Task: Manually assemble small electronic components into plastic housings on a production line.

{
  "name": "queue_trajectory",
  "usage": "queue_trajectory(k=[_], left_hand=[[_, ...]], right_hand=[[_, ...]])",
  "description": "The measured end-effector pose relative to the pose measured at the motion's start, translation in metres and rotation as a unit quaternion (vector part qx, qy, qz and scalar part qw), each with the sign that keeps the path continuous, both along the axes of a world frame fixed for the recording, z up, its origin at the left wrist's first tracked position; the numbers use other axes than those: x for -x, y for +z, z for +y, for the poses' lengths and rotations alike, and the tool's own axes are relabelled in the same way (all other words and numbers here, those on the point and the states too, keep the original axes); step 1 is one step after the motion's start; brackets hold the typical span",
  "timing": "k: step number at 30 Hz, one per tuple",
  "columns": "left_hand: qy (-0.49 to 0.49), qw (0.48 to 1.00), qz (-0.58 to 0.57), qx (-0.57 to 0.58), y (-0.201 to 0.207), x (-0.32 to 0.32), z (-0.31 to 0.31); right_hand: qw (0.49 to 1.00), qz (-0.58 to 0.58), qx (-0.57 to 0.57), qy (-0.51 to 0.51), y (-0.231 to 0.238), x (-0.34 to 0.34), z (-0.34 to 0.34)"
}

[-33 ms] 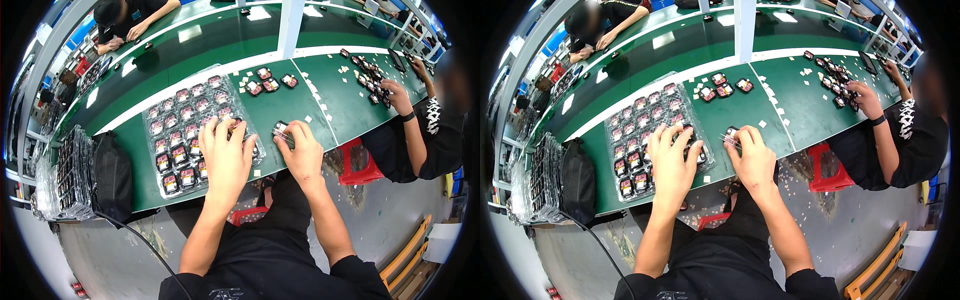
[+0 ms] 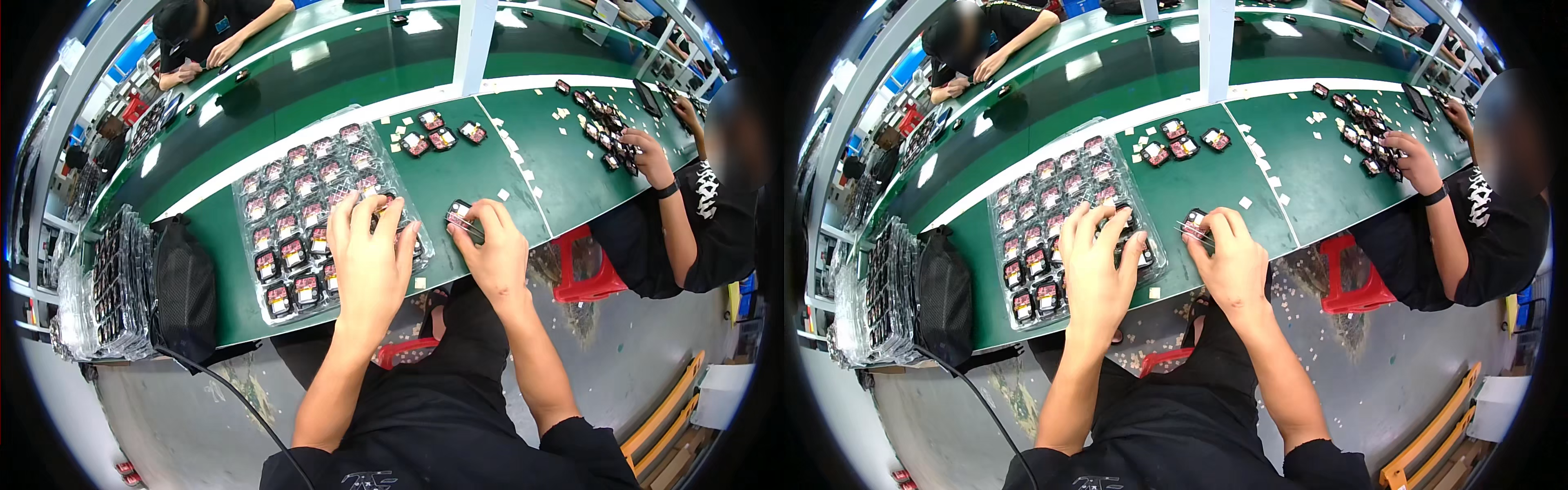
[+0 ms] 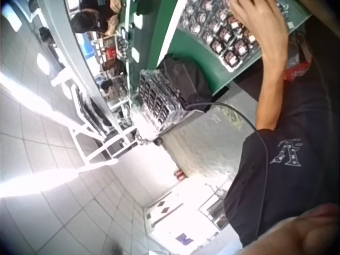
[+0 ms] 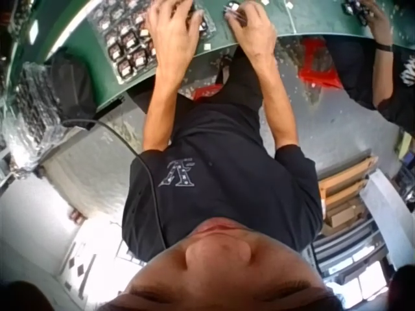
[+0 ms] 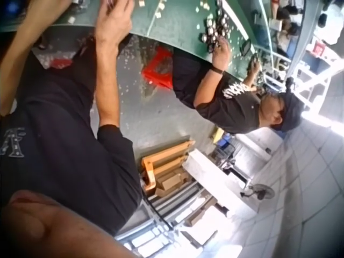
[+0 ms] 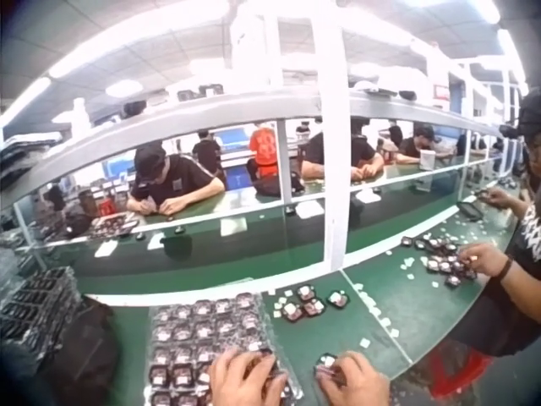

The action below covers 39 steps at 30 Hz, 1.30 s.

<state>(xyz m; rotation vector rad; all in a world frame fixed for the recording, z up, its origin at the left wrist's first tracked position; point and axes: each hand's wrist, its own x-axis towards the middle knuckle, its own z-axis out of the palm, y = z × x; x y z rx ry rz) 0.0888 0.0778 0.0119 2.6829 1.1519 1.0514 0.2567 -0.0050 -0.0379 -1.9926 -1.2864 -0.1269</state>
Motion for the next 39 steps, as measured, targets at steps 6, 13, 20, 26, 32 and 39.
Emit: queue_trajectory(k=[6,13,20,26,32,39], left_hand=[[-0.131,0.974,-0.138,0.121,0.01,0.019,-0.041],[-0.158,0.923,-0.233,0.261,0.007,0.031,-0.057],[-0.209,0.575,-0.499,0.613,0.0,0.042,-0.07],[-0.265,0.474,-0.477,0.69,-0.007,0.057,-0.065],[-0.264,0.392,-0.542,0.695,-0.007,0.06,-0.068],[-0.214,0.463,-0.594,0.622,-0.013,0.065,-0.069]], right_hand=[[0.998,0.008,0.058,0.011,0.012,0.004,-0.004],[0.995,0.077,0.048,0.045,0.016,-0.006,-0.002],[0.846,0.342,-0.113,0.393,0.04,0.023,-0.045],[0.823,0.347,-0.121,0.433,0.031,0.035,-0.046],[0.89,0.278,-0.059,0.357,0.058,0.039,-0.049],[0.958,0.028,-0.108,0.265,0.046,0.05,-0.049]])
